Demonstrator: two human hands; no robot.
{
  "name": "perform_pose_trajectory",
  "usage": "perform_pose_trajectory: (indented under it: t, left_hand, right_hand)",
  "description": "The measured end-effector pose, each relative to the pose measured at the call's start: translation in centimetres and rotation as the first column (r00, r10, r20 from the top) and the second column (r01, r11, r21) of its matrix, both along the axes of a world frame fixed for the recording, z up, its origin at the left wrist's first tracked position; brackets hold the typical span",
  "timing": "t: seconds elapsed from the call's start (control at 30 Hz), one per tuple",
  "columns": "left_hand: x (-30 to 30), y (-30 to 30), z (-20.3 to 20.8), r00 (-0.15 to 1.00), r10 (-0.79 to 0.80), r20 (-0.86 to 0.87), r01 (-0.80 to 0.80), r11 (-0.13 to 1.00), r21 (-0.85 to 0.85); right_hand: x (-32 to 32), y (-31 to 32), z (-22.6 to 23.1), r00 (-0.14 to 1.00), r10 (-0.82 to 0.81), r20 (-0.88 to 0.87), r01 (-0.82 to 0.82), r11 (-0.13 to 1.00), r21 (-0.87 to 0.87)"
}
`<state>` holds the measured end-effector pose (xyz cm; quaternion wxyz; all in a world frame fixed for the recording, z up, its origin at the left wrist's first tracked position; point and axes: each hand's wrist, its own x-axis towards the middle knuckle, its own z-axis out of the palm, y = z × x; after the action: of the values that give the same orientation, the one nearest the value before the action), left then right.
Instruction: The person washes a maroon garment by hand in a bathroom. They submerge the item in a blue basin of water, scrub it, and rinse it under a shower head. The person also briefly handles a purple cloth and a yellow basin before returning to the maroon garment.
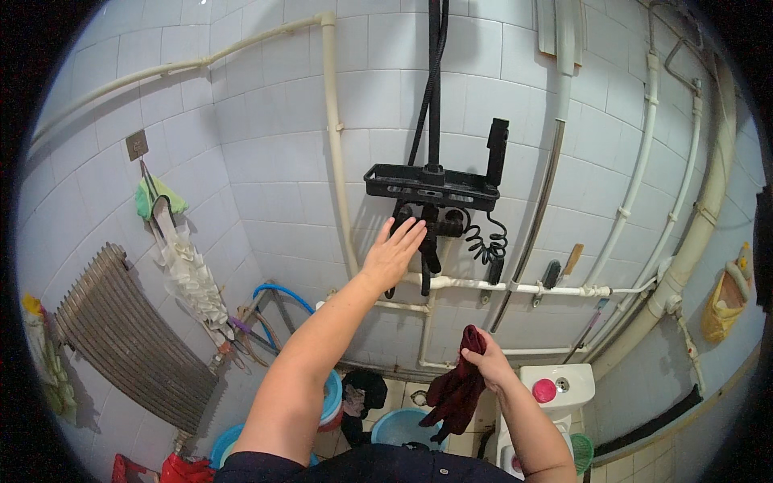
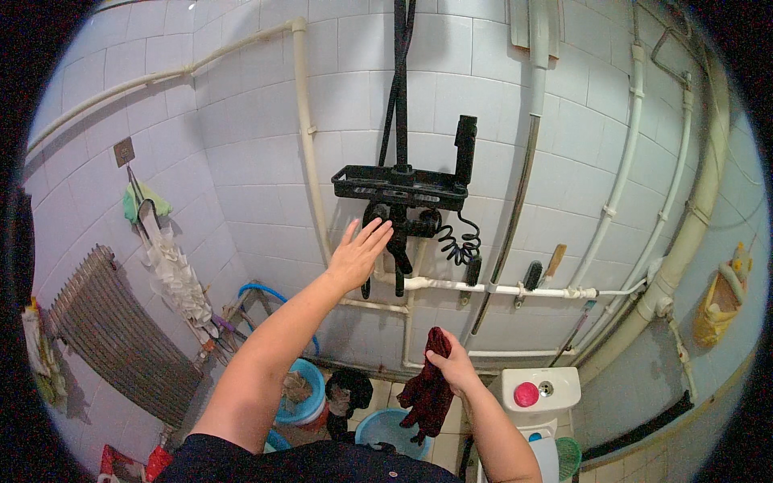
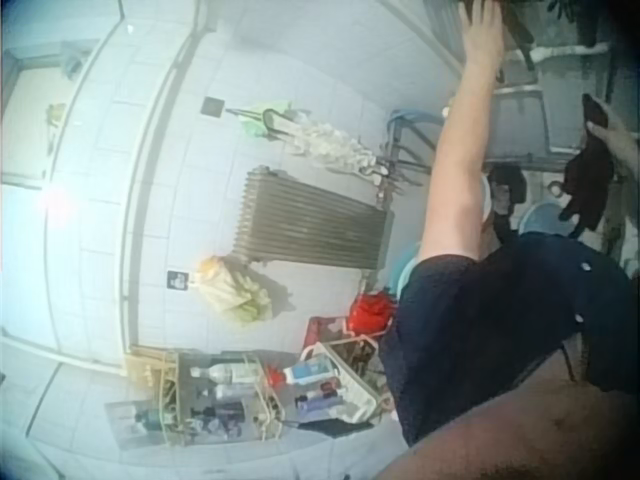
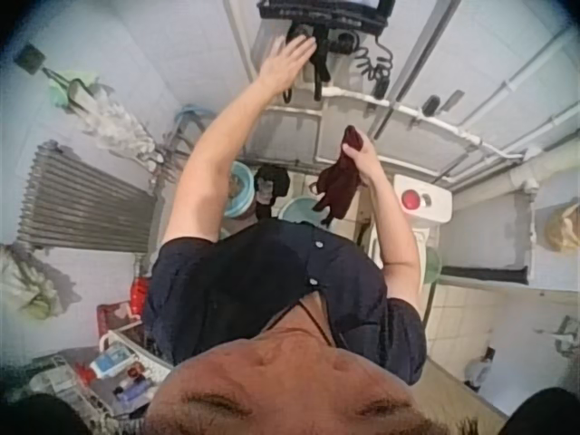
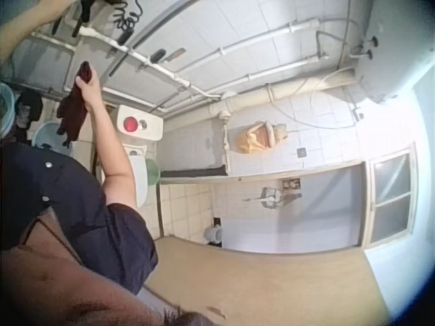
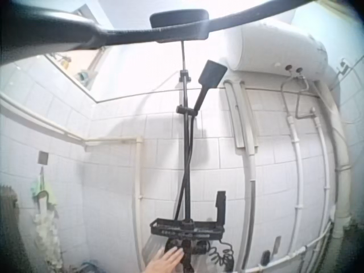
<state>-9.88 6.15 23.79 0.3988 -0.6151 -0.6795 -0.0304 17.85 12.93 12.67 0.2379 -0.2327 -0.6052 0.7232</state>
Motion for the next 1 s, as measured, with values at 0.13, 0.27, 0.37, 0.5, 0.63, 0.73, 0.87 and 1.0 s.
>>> perform_pose_trajectory:
  t: [0.13,0.27,0.37,0.5,0.63,0.73,0.87,1.0]
  left_hand:
    - [0.1,0.3,0.8,0.999,-0.037,-0.032,0.037,0.999,-0.019]
    - [0.3,1.8,0.8,0.997,-0.047,0.059,0.043,0.996,0.075]
    - [0.3,3.4,1.4,0.972,0.044,0.229,-0.073,0.990,0.118]
    - [0.5,4.9,3.7,0.773,0.050,0.632,-0.144,0.985,0.098]
    - [-0.8,6.5,3.3,0.788,0.046,0.614,-0.129,0.987,0.091]
    - [-1.4,7.8,3.1,0.729,0.019,0.684,-0.162,0.976,0.146]
    - [-2.8,8.7,2.2,0.585,-0.185,0.790,-0.060,0.961,0.270]
    - [-1.7,8.3,2.7,0.235,-0.308,0.922,0.021,0.950,0.312]
  right_hand:
    - [-0.1,-0.3,0.3,1.000,-0.011,0.012,0.010,0.999,0.032]
    - [0.1,-0.2,0.3,1.000,-0.007,-0.007,0.007,1.000,0.018]
    - [0.3,-0.1,0.4,1.000,0.001,-0.005,-0.001,1.000,-0.006]
    - [0.7,1.2,-1.3,1.000,0.007,-0.013,-0.007,1.000,-0.024]
    - [1.1,0.6,-0.2,1.000,-0.014,-0.004,0.014,0.997,-0.082]
    - [1.2,1.1,-1.0,0.998,-0.053,-0.020,0.053,0.998,-0.039]
    - [1.4,2.0,-1.7,0.998,-0.064,-0.028,0.062,0.995,-0.075]
    - [1.5,3.3,-2.9,0.998,-0.068,0.000,0.068,0.995,-0.080]
